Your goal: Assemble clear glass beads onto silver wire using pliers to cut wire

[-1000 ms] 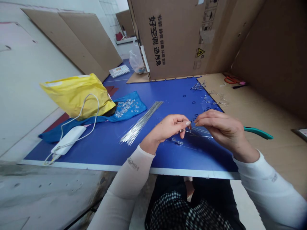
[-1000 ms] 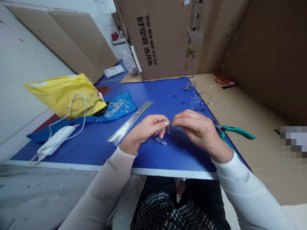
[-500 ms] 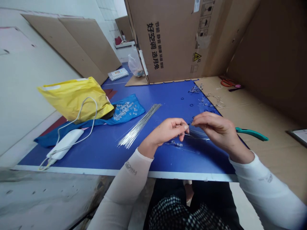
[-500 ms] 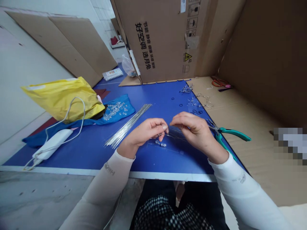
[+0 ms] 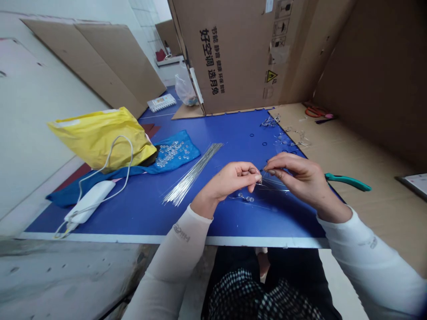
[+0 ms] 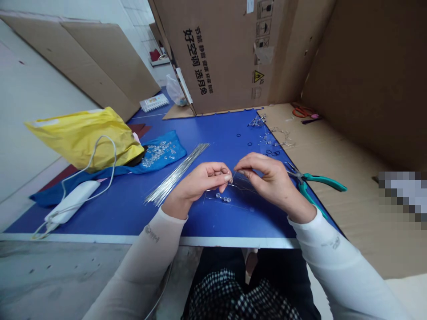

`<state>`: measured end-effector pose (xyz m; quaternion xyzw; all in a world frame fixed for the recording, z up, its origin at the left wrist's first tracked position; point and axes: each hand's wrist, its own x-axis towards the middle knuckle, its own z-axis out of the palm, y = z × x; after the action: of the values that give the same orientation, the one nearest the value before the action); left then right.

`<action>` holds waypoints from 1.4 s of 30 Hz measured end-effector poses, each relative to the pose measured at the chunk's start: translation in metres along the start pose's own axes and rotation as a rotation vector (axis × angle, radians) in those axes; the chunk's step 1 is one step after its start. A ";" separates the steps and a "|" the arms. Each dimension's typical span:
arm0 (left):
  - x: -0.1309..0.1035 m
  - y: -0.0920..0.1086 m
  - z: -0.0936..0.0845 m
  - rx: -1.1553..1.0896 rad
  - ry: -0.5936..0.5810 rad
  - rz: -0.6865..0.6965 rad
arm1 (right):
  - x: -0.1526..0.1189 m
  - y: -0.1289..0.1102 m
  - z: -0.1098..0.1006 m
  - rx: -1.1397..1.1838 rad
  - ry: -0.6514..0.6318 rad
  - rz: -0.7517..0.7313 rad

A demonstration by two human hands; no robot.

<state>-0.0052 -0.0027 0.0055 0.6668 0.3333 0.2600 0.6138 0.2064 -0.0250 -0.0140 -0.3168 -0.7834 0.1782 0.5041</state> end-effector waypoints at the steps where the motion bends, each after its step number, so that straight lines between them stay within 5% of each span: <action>1: 0.000 0.000 0.000 0.001 -0.001 -0.002 | 0.000 0.000 0.000 0.003 0.000 -0.003; 18: 0.002 -0.004 0.000 -0.012 -0.061 -0.031 | 0.005 -0.007 0.003 0.103 -0.048 0.057; 29: 0.001 -0.004 0.000 -0.037 0.015 -0.051 | 0.005 -0.007 0.003 0.144 -0.064 0.140; 42: 0.001 -0.005 0.000 0.009 -0.102 -0.046 | 0.008 -0.006 -0.007 0.127 -0.275 0.038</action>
<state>-0.0051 -0.0014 0.0008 0.6740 0.3179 0.2098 0.6330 0.2083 -0.0244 -0.0023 -0.2717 -0.8261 0.2785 0.4076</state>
